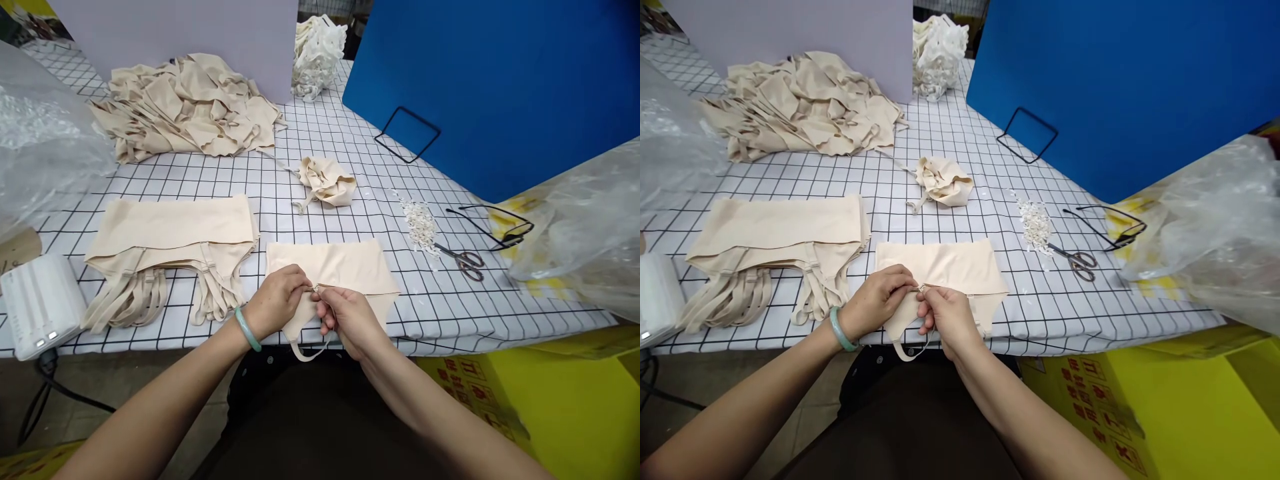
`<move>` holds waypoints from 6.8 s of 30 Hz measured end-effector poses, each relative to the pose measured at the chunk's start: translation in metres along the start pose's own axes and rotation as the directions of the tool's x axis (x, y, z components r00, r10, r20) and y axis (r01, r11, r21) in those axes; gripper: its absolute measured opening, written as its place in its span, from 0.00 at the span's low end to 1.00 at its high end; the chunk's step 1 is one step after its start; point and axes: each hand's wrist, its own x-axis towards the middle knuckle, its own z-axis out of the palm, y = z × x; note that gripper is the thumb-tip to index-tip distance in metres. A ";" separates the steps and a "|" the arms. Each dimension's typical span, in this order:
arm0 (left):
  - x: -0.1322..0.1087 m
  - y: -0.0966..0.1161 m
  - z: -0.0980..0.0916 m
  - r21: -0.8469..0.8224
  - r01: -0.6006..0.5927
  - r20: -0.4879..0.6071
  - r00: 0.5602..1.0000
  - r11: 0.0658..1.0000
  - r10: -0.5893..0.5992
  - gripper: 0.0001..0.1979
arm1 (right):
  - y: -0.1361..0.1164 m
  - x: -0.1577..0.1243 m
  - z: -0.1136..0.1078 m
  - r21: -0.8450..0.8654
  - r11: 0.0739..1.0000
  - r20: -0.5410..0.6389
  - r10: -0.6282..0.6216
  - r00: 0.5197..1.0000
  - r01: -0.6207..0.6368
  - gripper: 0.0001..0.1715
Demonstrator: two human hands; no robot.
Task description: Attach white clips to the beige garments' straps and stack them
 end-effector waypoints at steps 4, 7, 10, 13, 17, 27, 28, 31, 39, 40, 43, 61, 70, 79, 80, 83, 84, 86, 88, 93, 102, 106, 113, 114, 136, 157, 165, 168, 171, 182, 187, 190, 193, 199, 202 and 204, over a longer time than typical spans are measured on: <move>0.002 0.005 -0.006 -0.023 0.000 0.026 1.000 1.000 0.001 0.11 | 0.000 -0.007 -0.005 0.048 0.998 0.024 0.040 0.999 -0.041 0.11; 0.006 0.008 -0.010 0.031 -0.053 -0.008 0.999 0.998 0.053 0.11 | 0.001 -0.026 -0.014 0.095 0.992 0.093 0.069 0.993 -0.078 0.17; 0.010 0.005 -0.006 0.247 -0.099 0.045 0.995 0.964 0.091 0.16 | 0.006 -0.051 -0.022 0.107 0.986 0.135 0.112 0.985 -0.127 0.21; 0.010 -0.003 0.003 0.449 -0.058 0.177 0.984 0.892 -0.025 0.24 | 0.018 -0.076 -0.032 0.134 0.968 0.205 0.182 0.962 -0.212 0.26; 0.007 -0.012 0.004 0.555 -0.032 0.237 0.964 0.831 -0.121 0.31 | 0.032 -0.092 -0.055 -0.028 0.978 0.273 0.207 0.939 -0.207 0.19; 0.007 -0.004 0.014 0.599 0.037 0.139 0.979 0.800 -0.149 0.33 | -0.019 0.027 -0.057 -0.858 0.023 0.438 -0.488 0.755 0.513 0.38; 0.002 -0.006 0.011 0.595 0.053 0.129 0.979 0.802 -0.160 0.33 | -0.019 0.037 -0.061 -0.880 -0.012 0.430 -0.445 0.786 0.475 0.40; -0.009 -0.013 -0.011 0.575 0.139 0.003 0.985 0.806 -0.172 0.30 | -0.020 0.049 -0.086 -0.903 -0.047 0.396 -0.474 0.786 0.427 0.39; 0.023 -0.011 -0.051 0.585 0.434 -0.187 0.894 0.686 -0.406 0.13 | -0.065 0.073 -0.125 -0.980 0.116 0.053 -0.637 0.769 0.164 0.22; 0.028 -0.009 -0.051 0.575 0.444 -0.161 0.885 0.687 -0.438 0.11 | -0.067 0.075 -0.123 -0.975 0.135 0.058 -0.614 0.787 0.178 0.19; 0.033 -0.005 -0.050 0.517 0.482 -0.051 0.842 0.707 -0.537 0.09 | -0.066 0.073 -0.119 -0.934 0.220 0.091 -0.619 0.780 0.283 0.11; -0.064 0.089 -0.146 -0.630 0.013 -0.396 0.854 0.776 -0.337 0.12 | -0.126 -0.014 -0.055 -0.031 0.676 0.151 -0.725 0.672 0.736 0.19; -0.111 0.057 -0.268 -0.557 0.152 -0.547 0.673 0.817 -0.498 0.18 | -0.123 -0.008 0.110 0.163 0.714 0.391 -0.681 0.620 0.681 0.25; -0.077 -0.090 -0.260 -0.479 0.606 -0.435 0.464 0.635 -0.771 0.10 | -0.061 0.120 0.162 -0.267 0.710 0.336 -0.564 0.754 0.651 0.24; -0.073 -0.102 -0.257 -0.456 0.624 -0.441 0.460 0.634 -0.771 0.10 | -0.058 0.128 0.161 -0.308 0.692 0.329 -0.567 0.755 0.654 0.22; -0.068 -0.127 -0.255 -0.369 0.663 -0.481 0.463 0.651 -0.745 0.13 | -0.055 0.138 0.157 -0.418 0.620 0.320 -0.584 0.746 0.665 0.20; -0.068 -0.133 -0.255 -0.338 0.672 -0.499 0.467 0.659 -0.731 0.14 | -0.056 0.139 0.156 -0.450 0.591 0.314 -0.597 0.739 0.669 0.19; -0.068 -0.141 -0.258 -0.273 0.686 -0.527 0.479 0.674 -0.701 0.14 | -0.057 0.139 0.155 -0.512 0.531 0.293 -0.631 0.719 0.675 0.19; -0.067 -0.144 -0.260 -0.203 0.696 -0.541 0.506 0.689 -0.672 0.13 | -0.057 0.137 0.156 -0.571 0.475 0.275 -0.658 0.701 0.670 0.20; -0.064 -0.134 -0.252 0.024 0.662 -0.566 0.626 0.749 -0.535 0.16 | -0.056 0.124 0.156 -0.718 0.174 0.351 -0.745 0.566 0.674 0.32; -0.067 -0.131 -0.229 0.614 0.567 -0.160 0.771 0.550 -0.616 0.34 | -0.054 0.140 0.172 -0.685 -0.308 0.728 -0.264 0.632 0.660 0.40; -0.058 -0.104 -0.223 0.660 0.560 -0.231 0.785 0.501 -0.574 0.33 | -0.053 0.121 0.164 -0.667 -0.274 0.731 -0.418 0.539 0.693 0.35; -0.016 -0.058 -0.169 0.549 0.324 0.050 0.907 0.770 -0.418 0.33 | -0.012 0.035 0.092 -0.374 -0.151 0.842 -0.468 0.267 0.915 0.08; -0.012 -0.058 -0.162 0.548 0.335 0.073 0.894 0.766 -0.443 0.33 | -0.004 0.031 0.085 -0.390 -0.159 0.846 -0.451 0.285 0.907 0.08; -0.125 -0.005 -0.195 0.273 0.450 -0.658 0.732 0.850 -0.176 0.06 | -0.054 0.044 0.164 -0.270 -0.289 0.907 -0.397 0.141 0.918 0.26; -0.191 -0.002 -0.166 0.030 0.634 -0.630 0.612 0.773 -0.477 0.14 | -0.045 0.093 0.253 -0.329 -0.238 0.942 -0.008 0.336 0.914 0.38; -0.089 0.031 -0.126 0.165 0.355 -0.570 0.795 0.920 -0.205 0.09 | -0.118 0.125 0.075 -0.823 -0.294 0.520 -0.734 0.437 0.486 0.19; -0.032 0.041 -0.084 0.133 0.164 -0.341 0.933 0.977 -0.111 0.10 | -0.121 0.135 -0.004 -0.899 -0.339 0.437 -0.739 0.513 0.278 0.06; 0.015 0.033 -0.051 0.261 0.040 -0.281 0.959 0.964 0.036 0.11 | -0.101 0.106 -0.051 -0.730 -0.457 0.673 -0.612 0.416 0.508 0.11; 0.086 0.018 -0.004 0.482 0.155 -0.182 0.980 0.863 -0.075 0.14 | -0.059 0.029 -0.122 -0.793 -0.038 0.464 -0.685 0.562 0.608 0.11; 0.102 0.021 0.014 0.438 0.208 -0.021 0.975 0.875 -0.221 0.10 | -0.072 0.063 -0.100 -0.799 -0.091 0.493 -0.665 0.560 0.595 0.03; 0.097 0.015 -0.002 0.318 0.233 0.077 0.960 0.919 -0.270 0.05 | -0.080 0.062 -0.108 -0.753 0.224 0.269 -0.753 0.600 0.619 0.07; 0.083 0.015 -0.030 0.097 0.329 0.146 0.929 0.939 -0.340 0.05 | -0.080 0.058 -0.119 -0.714 0.299 0.250 -0.736 0.629 0.633 0.04; 0.067 0.022 -0.060 0.341 0.412 0.073 0.885 0.845 -0.460 0.03 | -0.065 0.068 -0.105 -0.777 -0.011 0.433 -0.735 0.522 0.629 0.09; 0.065 0.027 -0.052 0.591 0.338 -0.149 0.938 0.732 -0.312 0.07 | -0.067 0.066 -0.100 -0.752 0.108 0.303 -0.819 0.487 0.650 0.07; 0.065 0.033 -0.040 0.606 0.249 -0.161 0.969 0.755 -0.190 0.13 | -0.071 0.059 -0.100 -0.694 0.223 0.227 -0.834 0.502 0.685 0.07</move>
